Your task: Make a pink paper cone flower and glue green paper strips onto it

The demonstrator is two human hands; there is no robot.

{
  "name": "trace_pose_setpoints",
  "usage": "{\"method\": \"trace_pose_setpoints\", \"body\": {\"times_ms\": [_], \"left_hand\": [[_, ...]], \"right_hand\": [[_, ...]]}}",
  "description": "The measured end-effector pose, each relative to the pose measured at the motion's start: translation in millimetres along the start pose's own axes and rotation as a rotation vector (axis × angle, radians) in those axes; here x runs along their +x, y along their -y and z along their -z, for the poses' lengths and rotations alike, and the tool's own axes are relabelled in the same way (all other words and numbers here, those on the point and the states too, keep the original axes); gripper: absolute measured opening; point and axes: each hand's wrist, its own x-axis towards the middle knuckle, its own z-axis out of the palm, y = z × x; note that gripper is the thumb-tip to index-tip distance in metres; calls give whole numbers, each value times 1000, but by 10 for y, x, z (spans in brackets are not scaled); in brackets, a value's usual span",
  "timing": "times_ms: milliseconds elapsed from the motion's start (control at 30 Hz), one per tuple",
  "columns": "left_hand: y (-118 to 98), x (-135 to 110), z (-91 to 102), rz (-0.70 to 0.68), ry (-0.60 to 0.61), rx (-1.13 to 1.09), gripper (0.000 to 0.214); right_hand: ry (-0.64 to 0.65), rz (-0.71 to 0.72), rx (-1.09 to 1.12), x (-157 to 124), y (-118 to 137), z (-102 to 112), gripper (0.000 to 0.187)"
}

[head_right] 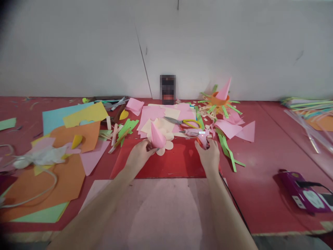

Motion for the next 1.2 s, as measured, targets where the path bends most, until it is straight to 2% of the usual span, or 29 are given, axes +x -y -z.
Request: {"method": "trace_pose_setpoints", "body": {"times_ms": [400, 533, 700, 1100, 1200], "left_hand": [[-42, 7, 5, -15, 4, 82, 23], [-50, -4, 16, -47, -10, 37, 21], [-54, -12, 3, -91, -26, 104, 19], [-129, -18, -4, -32, 5, 197, 22], [-135, -22, -28, -36, -23, 217, 24]], "right_hand": [[1, -5, -16, -17, 40, 31, 54], [8, -21, -7, -14, 39, 27, 54], [6, -20, -16, -15, 46, 30, 53], [2, -11, -13, -14, 47, 26, 53], [6, -13, -10, -13, 43, 24, 54]]}}
